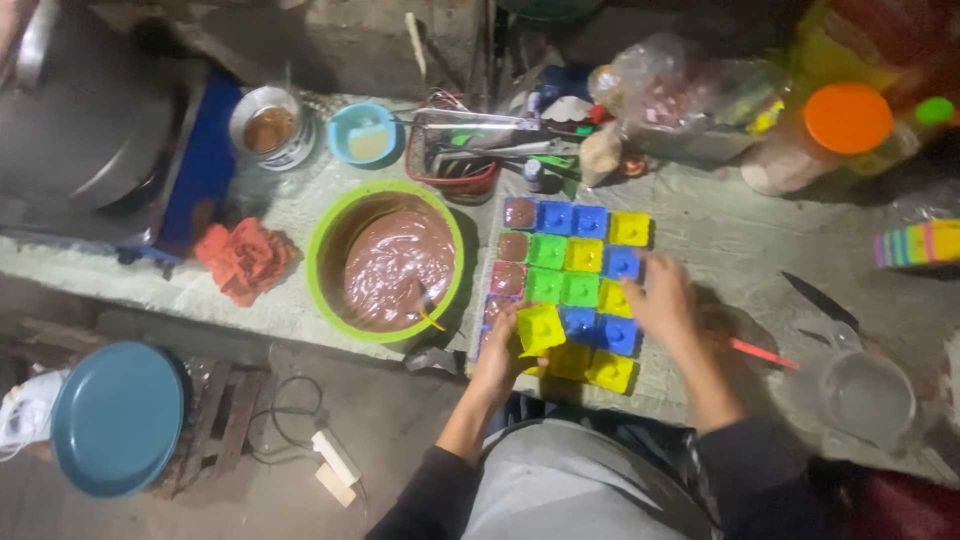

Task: The person arranges colorful plastic molds on a countertop, then uses a spatula to scoop a brown paste from a green bowl and fill each mold one at a time. The filled molds are placed back in rows on the counter.

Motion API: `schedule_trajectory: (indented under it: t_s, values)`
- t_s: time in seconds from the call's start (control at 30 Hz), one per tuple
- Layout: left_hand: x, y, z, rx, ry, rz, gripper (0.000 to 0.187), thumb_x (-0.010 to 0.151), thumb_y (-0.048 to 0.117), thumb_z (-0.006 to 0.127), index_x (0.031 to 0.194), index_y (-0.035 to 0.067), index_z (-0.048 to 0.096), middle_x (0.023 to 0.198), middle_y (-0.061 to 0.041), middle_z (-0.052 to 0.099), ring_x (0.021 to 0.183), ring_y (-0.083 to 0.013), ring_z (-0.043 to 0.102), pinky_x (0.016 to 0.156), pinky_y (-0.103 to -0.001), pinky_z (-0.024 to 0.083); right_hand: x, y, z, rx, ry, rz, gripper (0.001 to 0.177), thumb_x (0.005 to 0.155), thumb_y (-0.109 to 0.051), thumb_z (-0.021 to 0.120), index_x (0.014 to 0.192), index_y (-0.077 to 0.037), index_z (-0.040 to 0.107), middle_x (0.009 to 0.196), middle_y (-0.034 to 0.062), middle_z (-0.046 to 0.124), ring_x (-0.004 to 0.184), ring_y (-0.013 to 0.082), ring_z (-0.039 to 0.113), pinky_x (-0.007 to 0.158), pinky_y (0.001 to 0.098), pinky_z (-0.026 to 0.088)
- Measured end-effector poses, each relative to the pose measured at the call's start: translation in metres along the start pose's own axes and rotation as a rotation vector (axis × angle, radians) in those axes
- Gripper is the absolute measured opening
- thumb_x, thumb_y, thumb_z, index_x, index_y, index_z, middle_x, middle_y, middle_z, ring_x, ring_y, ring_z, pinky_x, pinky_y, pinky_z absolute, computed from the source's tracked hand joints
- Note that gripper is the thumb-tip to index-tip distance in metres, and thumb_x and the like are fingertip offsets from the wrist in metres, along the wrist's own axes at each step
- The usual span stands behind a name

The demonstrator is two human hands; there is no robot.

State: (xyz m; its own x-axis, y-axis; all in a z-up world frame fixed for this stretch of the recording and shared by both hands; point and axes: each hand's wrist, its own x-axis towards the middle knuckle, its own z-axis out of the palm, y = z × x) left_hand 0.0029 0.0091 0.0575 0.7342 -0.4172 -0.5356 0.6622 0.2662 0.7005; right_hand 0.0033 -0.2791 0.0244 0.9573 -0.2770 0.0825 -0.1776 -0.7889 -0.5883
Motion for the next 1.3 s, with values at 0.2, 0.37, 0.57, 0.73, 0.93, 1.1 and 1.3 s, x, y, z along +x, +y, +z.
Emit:
schedule_trajectory:
  t_s: [0.2,0.37,0.57,0.73,0.93,1.1,1.3]
  values:
    - [0.006,0.000,0.024,0.032,-0.040,-0.081,0.048,0.104,0.043,0.038,0.144,0.018,0.048,0.139,-0.005,0.060,0.115,-0.0205,0.064,0.078,-0.040,0.057,-0.085,0.035,0.017,0.136,0.034,0.030,0.038,0.093,-0.018,0.067,0.129,-0.007,0.065,0.121,0.0203,0.067,0.117,0.0393,0.062,0.102,0.0490,0.049]
    - [0.012,-0.009,0.038,0.040,-0.097,-0.117,0.047,0.106,0.042,0.040,0.144,0.016,0.050,0.135,-0.007,0.062,0.111,-0.0230,0.065,0.078,-0.039,0.057,-0.093,0.083,0.002,-0.063,-0.004,0.083,0.039,0.090,-0.015,0.066,0.129,-0.011,0.068,0.123,0.0187,0.068,0.119,0.0380,0.062,0.110,0.0523,0.044]
    - [0.019,-0.027,0.049,0.088,-0.205,-0.106,0.046,0.108,0.039,0.045,0.144,0.011,0.053,0.130,-0.010,0.062,0.109,-0.0227,0.065,0.079,-0.040,0.059,-0.078,-0.031,-0.078,0.162,-0.135,-0.071,0.067,0.077,-0.032,0.083,0.135,-0.008,0.060,0.139,0.0187,0.059,0.128,0.0365,0.056,0.108,0.0505,0.043]
    - [0.008,-0.024,0.072,0.230,-0.242,-0.103,0.045,0.107,0.035,0.050,0.144,0.010,0.052,0.130,-0.008,0.061,0.114,-0.0185,0.063,0.086,-0.039,0.060,-0.081,-0.064,-0.090,0.240,-0.300,-0.200,0.081,0.063,-0.025,0.088,0.137,-0.009,0.057,0.136,0.0160,0.058,0.126,0.0368,0.056,0.104,0.0457,0.046]
    - [0.013,-0.015,0.051,0.305,-0.142,-0.107,0.049,0.102,0.037,0.050,0.147,0.017,0.048,0.130,-0.004,0.067,0.107,-0.0166,0.064,0.087,-0.036,0.058,-0.110,0.026,-0.046,0.056,-0.282,-0.059,0.077,0.057,-0.018,0.090,0.126,-0.006,0.056,0.122,0.0164,0.059,0.119,0.0382,0.057,0.101,0.0461,0.046]
    - [0.016,-0.009,0.031,0.117,-0.021,-0.064,0.046,0.103,0.035,0.052,0.142,0.010,0.052,0.124,-0.008,0.068,0.101,-0.0198,0.066,0.084,-0.040,0.060,-0.124,0.015,-0.045,-0.114,-0.464,0.036,0.077,0.061,-0.018,0.090,0.129,-0.012,0.055,0.128,0.0116,0.058,0.127,0.0331,0.054,0.110,0.0436,0.044]
    - [0.013,-0.002,0.023,0.091,0.098,-0.050,0.043,0.101,0.033,0.053,0.137,0.011,0.055,0.123,-0.006,0.070,0.104,-0.0172,0.068,0.084,-0.037,0.059,-0.097,0.007,-0.060,-0.144,-0.636,0.285,0.092,0.066,-0.037,0.093,0.142,-0.014,0.048,0.151,0.0107,0.045,0.135,0.0322,0.050,0.111,0.0497,0.042]
